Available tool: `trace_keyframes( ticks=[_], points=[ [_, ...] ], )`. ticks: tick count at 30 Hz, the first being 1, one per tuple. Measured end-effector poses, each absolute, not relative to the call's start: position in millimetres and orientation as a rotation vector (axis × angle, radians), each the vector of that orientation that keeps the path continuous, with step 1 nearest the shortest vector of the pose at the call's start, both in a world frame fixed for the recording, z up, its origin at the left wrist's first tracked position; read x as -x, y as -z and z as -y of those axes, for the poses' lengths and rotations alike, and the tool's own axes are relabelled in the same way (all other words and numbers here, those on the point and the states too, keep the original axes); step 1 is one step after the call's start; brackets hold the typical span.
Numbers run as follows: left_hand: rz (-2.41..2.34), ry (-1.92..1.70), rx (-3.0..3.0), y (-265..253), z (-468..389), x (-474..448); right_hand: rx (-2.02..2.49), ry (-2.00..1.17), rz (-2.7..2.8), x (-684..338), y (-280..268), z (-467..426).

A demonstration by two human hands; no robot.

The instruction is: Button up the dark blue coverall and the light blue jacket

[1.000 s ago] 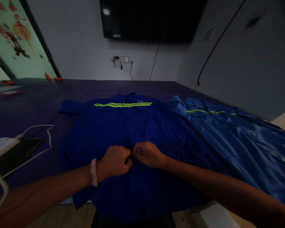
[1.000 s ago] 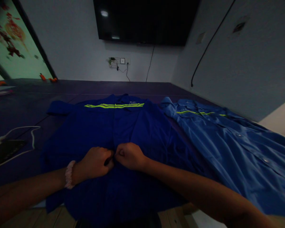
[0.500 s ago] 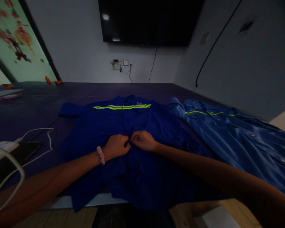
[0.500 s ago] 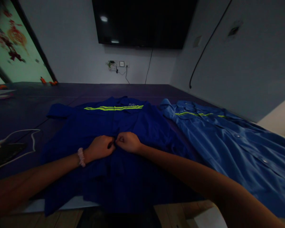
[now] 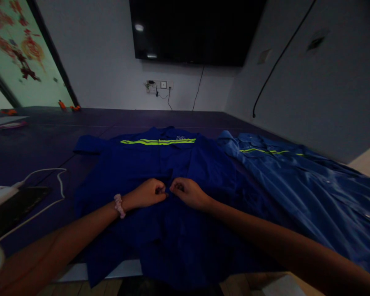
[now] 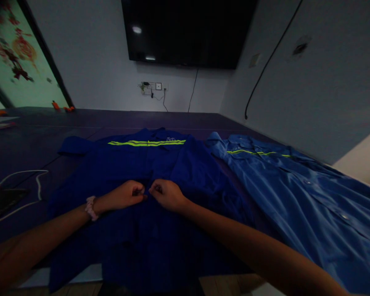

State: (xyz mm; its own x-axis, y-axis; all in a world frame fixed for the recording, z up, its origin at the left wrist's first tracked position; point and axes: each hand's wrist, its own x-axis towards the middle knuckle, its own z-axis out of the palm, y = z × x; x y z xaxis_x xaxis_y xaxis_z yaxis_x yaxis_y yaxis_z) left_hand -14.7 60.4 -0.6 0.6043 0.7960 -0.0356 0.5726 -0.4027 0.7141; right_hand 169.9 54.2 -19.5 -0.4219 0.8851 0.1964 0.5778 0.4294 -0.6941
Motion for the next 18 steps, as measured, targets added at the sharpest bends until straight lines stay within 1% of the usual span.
trace_keyframes(
  ticks=[8, 11, 14, 16, 18],
  points=[
    [-0.986, -0.318, -2.076, -9, -55, 20, 1.17, -0.638, 2.12, -169, 20, -44],
    [-0.972, -0.233, -2.075, -11, -51, 24, 1.085, -0.49, 2.117, -172, 17, -37],
    [-0.907, -0.182, -2.153, -15, -44, 26, 0.796, -0.337, 2.346, -178, 9, -23],
    [-0.846, -0.166, -2.259, -19, -40, 26, 0.56, -0.298, 2.538, -181, 4, -13],
    [-0.779, -0.138, -2.375, -20, -36, 25, 0.453, -0.263, 2.666, -183, 2, -7]
  ],
)
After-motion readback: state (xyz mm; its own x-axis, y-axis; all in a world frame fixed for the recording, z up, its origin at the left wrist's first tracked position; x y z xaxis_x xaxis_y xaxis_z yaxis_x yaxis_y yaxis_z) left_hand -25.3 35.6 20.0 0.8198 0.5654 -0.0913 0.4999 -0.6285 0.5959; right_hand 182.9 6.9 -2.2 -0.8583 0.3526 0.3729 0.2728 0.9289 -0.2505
